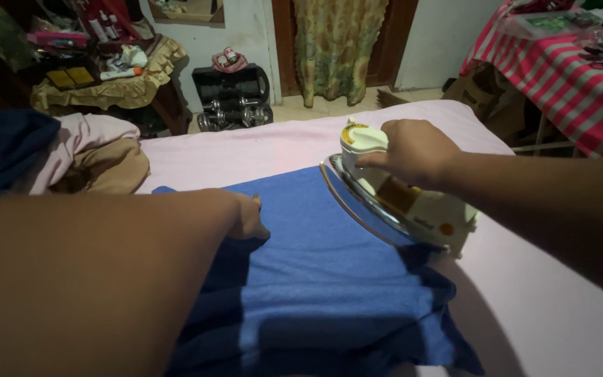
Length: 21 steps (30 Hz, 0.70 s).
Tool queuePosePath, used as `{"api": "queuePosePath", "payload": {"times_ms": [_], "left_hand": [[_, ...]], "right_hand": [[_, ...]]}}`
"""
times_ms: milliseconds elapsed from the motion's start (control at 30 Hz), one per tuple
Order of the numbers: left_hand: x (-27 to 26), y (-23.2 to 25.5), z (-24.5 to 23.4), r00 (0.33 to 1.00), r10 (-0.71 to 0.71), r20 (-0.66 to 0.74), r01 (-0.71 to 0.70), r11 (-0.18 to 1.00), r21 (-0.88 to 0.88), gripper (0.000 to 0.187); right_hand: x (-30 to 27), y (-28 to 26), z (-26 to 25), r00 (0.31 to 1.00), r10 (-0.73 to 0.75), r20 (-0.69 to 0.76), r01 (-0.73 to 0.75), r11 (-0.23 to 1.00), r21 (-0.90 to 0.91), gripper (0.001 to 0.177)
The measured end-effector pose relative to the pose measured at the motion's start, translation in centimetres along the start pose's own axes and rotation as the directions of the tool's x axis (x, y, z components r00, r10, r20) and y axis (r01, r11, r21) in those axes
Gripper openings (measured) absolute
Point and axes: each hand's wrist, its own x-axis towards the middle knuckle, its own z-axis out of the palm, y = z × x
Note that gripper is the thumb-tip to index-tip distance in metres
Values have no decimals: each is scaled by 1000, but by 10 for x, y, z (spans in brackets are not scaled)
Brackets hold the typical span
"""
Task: The person irons a blue t-shirt with a red heart graphic on a pink-covered surface. They use a white electric iron, repeatedly smoothing the front and back of the shirt, and repositioning the garment several times during the process.
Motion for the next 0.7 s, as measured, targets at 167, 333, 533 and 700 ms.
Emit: {"api": "queuePosePath", "payload": {"times_ms": [167,333,533,700], "left_hand": [[5,-2,6,999,-7,-31,7,1000,-1,76],[20,-3,17,988,-41,-151,34,998,-48,64],[44,-1,61,898,-138,-418,92,988,-127,46],[39,-8,43,965,-98,-245,81,993,-81,47]], "right_hand": [[-4,-3,-6,999,-16,31,17,999,-35,64],[-15,-14,-5,997,67,-43,-69,997,-37,64],[-15,-19,-6,992,110,-64,-110,994,-6,64],[-10,-14,-5,996,51,-68,-53,998,-31,64]]}}
